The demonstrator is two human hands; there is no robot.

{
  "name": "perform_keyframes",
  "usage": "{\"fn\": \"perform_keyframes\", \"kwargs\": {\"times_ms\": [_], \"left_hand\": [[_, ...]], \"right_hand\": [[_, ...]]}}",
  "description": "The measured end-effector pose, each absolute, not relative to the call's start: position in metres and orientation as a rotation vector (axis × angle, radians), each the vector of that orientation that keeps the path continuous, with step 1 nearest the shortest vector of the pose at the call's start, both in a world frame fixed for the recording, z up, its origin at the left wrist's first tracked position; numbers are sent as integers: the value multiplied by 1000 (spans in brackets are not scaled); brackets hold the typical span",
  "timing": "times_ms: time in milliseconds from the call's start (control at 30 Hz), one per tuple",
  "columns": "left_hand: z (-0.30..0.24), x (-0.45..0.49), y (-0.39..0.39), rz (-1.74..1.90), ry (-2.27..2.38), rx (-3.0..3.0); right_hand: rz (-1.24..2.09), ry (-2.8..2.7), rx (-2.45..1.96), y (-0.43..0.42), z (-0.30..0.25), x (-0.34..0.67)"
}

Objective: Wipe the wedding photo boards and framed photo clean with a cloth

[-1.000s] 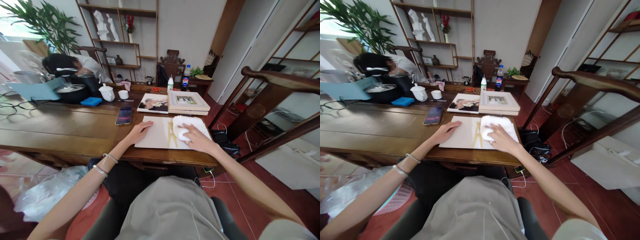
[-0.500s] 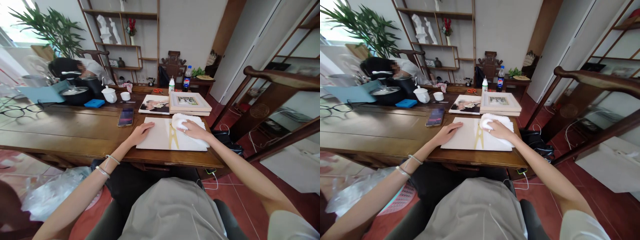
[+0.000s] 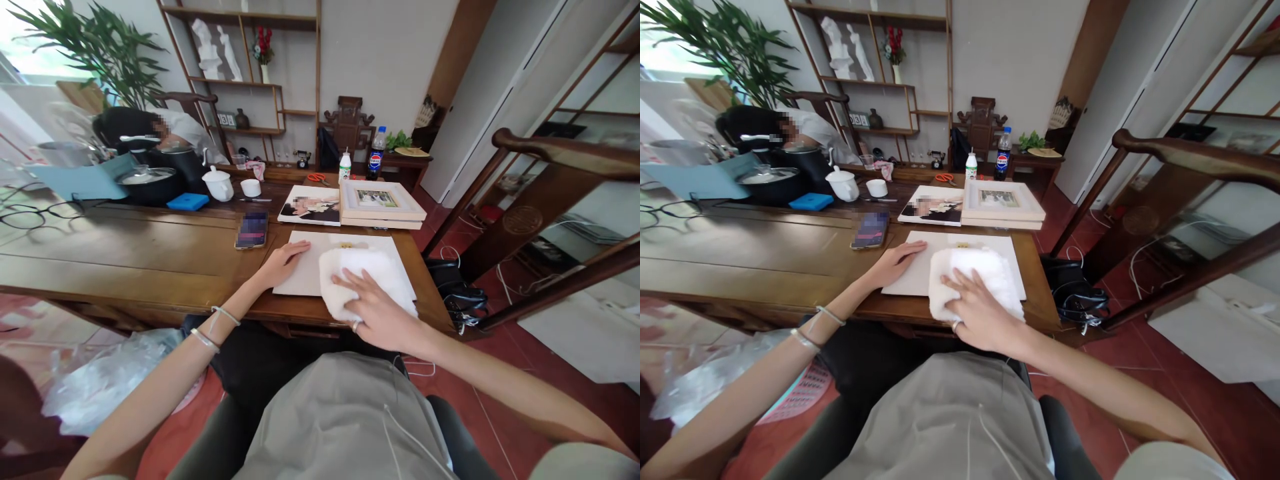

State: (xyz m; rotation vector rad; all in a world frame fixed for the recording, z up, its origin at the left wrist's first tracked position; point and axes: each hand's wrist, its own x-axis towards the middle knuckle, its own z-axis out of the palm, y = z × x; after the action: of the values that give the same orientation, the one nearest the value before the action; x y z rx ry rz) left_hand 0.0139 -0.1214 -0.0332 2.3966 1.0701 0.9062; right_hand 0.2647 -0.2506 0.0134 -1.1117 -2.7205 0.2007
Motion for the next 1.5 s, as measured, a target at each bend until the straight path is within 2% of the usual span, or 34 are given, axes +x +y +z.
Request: {"fn": "perform_keyframes", "kwargs": {"times_ms": [167, 333, 433, 533, 800, 967, 1200, 1300, 1500], "left_hand": [[-34, 14, -121, 911, 1078, 2393], [-35, 13, -119, 900, 1077, 2414], [-35, 13, -120, 908, 1066, 2416], [-34, 14, -121, 918, 1063, 2398], [-34, 14, -122, 930, 1068, 2374], [-34, 14, -121, 909, 1075, 2378], [-34, 14, -120, 937, 1055, 2397], [-36, 14, -118, 945, 1046, 2395], [-38, 13, -117, 961, 1033, 2386]], "right_hand": [[245, -2686, -1072, -220, 17, 269], [249, -2631, -1256, -145, 15, 268], [231, -2602, -1316, -127, 17, 264], [155, -2601, -1341, -145, 18, 255], [89, -2813, -1174, -255, 22, 237], [151, -2799, -1235, -222, 30, 238], [-94, -2787, -1371, -128, 29, 234], [-146, -2804, -1384, -140, 25, 224], [-282, -2792, -1239, -238, 9, 201]]}}
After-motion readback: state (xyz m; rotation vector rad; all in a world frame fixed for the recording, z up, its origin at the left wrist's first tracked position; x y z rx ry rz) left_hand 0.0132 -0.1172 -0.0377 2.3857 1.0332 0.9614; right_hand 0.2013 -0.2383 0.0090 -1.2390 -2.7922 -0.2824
